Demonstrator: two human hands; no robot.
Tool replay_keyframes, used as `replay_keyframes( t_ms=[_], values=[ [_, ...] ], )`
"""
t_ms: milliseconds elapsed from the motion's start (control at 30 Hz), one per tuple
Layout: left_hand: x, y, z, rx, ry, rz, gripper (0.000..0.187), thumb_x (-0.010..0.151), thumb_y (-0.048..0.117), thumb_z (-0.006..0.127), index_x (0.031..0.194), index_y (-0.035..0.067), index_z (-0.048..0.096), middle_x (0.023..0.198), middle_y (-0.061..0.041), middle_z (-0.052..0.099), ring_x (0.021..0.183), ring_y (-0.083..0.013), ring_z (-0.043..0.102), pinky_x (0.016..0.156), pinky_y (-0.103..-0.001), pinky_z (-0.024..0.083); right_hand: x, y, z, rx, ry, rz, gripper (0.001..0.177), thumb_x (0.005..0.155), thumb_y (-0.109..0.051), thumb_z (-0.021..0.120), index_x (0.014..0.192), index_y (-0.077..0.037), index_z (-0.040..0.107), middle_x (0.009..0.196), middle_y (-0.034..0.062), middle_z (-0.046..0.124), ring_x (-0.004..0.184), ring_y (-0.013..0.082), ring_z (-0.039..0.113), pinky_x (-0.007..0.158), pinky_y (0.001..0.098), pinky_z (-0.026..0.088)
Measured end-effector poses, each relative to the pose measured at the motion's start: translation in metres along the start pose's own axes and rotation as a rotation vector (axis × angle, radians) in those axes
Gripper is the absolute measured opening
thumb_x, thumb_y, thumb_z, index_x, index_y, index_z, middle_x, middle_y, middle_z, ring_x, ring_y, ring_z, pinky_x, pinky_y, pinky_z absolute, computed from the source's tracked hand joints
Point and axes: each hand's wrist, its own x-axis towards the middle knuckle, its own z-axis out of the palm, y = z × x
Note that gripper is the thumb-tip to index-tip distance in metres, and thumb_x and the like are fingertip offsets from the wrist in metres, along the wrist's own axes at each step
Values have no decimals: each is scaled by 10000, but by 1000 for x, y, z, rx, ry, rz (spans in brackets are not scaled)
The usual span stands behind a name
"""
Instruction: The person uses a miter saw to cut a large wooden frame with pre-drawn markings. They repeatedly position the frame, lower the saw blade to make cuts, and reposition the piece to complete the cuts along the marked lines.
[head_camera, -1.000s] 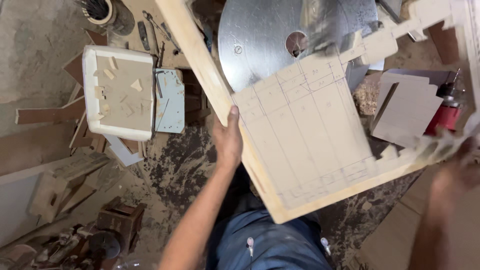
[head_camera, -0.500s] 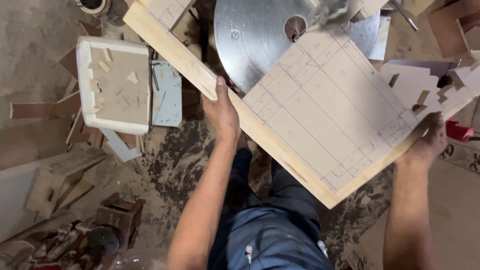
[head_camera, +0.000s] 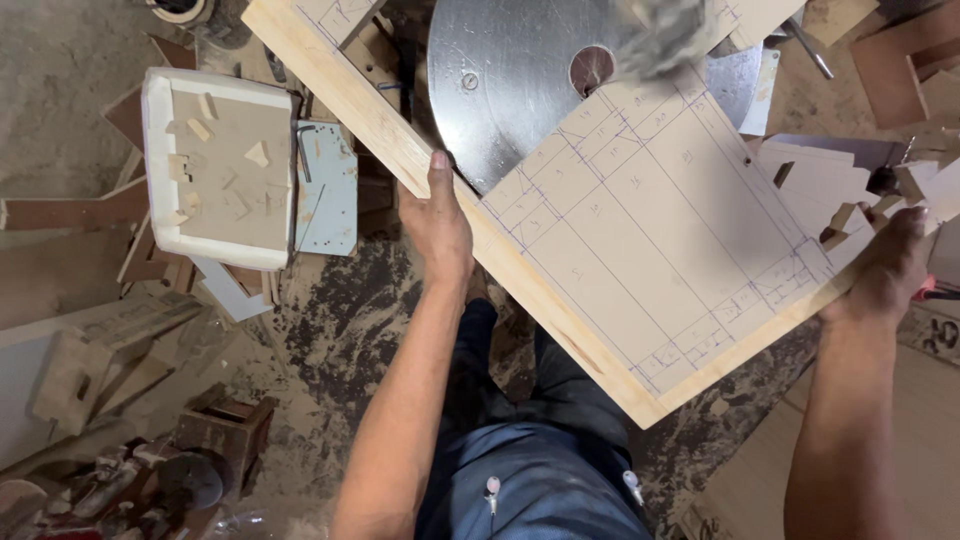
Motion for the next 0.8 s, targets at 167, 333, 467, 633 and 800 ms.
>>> replay_keyframes(
  t_ms=[167,333,467,633,800],
  values=[
    [-1,3,0,4,1,-21,787,982,473,608,1464,-104,376,1296,-261,615,1238,-314,617,1071,-366,487,-13,-4,22,-66,93,-69,530,1214,-355,374,1602,5,408,1500,205,573,1344,311,613,1188,469,563],
    [2,0,1,7,25,-42,776,973,464,619,1450,-109,403,1276,-276,621,1211,-316,631,1052,-366,504,-17,-7,38,-23,166,-82,517,1182,-314,356,1571,25,383,1473,254,586,1364,340,638,1183,463,558],
    [4,-2,1,-23,17,-21,767,972,461,618,1428,-127,432,1262,-287,637,1190,-330,644,1026,-375,520,-15,-7,44,47,127,-60,527,1187,-335,343,1567,28,382,1470,243,577,1368,325,641,1172,435,604],
    [3,-5,0,0,-2,-18,795,978,478,605,1457,-118,386,1292,-279,610,1234,-321,620,1063,-365,500,-17,-8,44,-126,222,-91,528,1194,-342,386,1536,58,411,1422,254,598,1322,311,682,1118,419,579],
    [3,-8,0,-24,-10,-12,828,978,487,613,1474,-124,355,1312,-285,588,1260,-322,597,1087,-364,481,-16,-7,39,-226,182,-119,545,1218,-356,412,1554,72,396,1443,246,591,1325,314,697,1121,431,594]
  ],
)
